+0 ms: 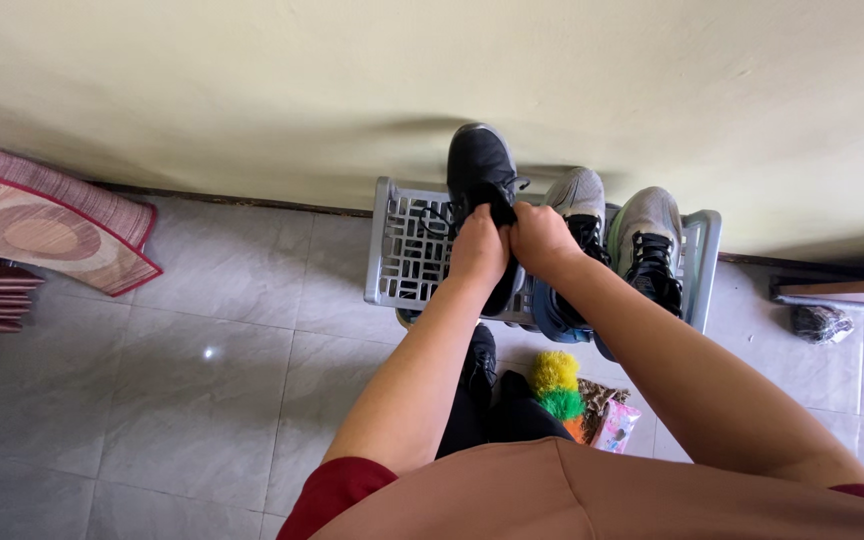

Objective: The person unlaces a pair of black shoes and a pair of gray sneakers on a shoe rack, then relaces each shoe with its original laces. The person handles the shoes one at a time, threading the laces through the eyelets and tying them.

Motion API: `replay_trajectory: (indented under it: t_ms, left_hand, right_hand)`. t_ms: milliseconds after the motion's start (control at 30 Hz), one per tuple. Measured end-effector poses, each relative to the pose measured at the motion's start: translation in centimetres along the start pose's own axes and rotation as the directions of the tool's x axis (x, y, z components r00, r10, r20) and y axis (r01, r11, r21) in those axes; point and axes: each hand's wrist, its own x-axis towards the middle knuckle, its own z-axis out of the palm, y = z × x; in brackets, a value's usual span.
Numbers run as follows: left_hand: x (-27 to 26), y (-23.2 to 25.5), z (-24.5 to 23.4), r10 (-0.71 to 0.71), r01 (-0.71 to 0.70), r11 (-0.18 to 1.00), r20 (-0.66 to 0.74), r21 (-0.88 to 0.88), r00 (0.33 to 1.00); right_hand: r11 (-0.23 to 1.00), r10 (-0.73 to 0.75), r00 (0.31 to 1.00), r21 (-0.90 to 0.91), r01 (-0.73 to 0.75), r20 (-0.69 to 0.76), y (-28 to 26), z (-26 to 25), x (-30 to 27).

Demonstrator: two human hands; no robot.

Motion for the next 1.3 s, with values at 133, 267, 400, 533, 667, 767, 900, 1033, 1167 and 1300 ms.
replay_trajectory:
  t_ms: [133,267,400,533,667,767,900,1033,1167,1300]
  left_hand:
    - [0.2,1.7,-2.0,-0.08,0.079,0.996,-0.055,-0.031,0.995]
    - [0.2,3.8,-4.6,0.079,-0.09,0.993,-0.133,-0.077,0.988]
    - [-0.3,5.1,-6.8,0.127,-0.134,0.979,-0.054,-0.155,0.99]
    - [-0.9,6.5,-8.3,0.219,-0.234,0.961,-0.111,-0.149,0.969]
    - [-0.9,7.8,-9.7,0.282,-0.314,0.942,-0.223,-0.122,0.933]
    - [-1.4,8.8,-10.3,0.27,-0.29,0.949,-0.156,-0.124,0.95]
    - [-2.9,10.3,-10.2,0.335,-0.355,0.931,-0.193,-0.083,0.922]
    - [-5.0,11.6,-10.8,0.365,-0.377,0.915,-0.103,-0.143,0.925]
    - [-7.2,13.4,-12.8,0.439,-0.429,0.885,0.02,-0.18,0.898]
    - [-9.1,15.3,-14.6,0.39,-0.275,0.894,0.309,-0.354,0.868]
  right_hand:
    - [0.999,-0.036,0.999,0.015,0.036,-0.03,-1.5,-1.3,-0.7]
    - [0.993,-0.108,0.989,0.039,0.112,-0.098,-2.6,-3.0,-0.5]
    - [0.995,-0.092,0.99,0.013,0.094,-0.106,-3.9,-4.8,-0.2]
    - [0.999,-0.021,0.999,-0.035,0.02,-0.033,-5.7,-6.9,0.2]
    - [0.997,-0.045,0.998,-0.064,0.043,-0.034,-7.0,-8.7,0.8]
    - [0.997,0.0,0.998,-0.081,-0.005,-0.061,-6.8,-9.6,0.7]
    - [0.994,-0.004,0.995,-0.109,-0.006,-0.097,-6.1,-9.7,0.6]
    - [0.983,0.039,0.999,-0.179,-0.044,-0.034,-4.9,-9.9,0.1]
    - [0.975,0.124,0.992,-0.189,-0.118,0.022,-3.7,-10.2,-0.1]
    - [0.968,0.171,0.984,-0.192,-0.16,0.043,-1.8,-10.1,0.9]
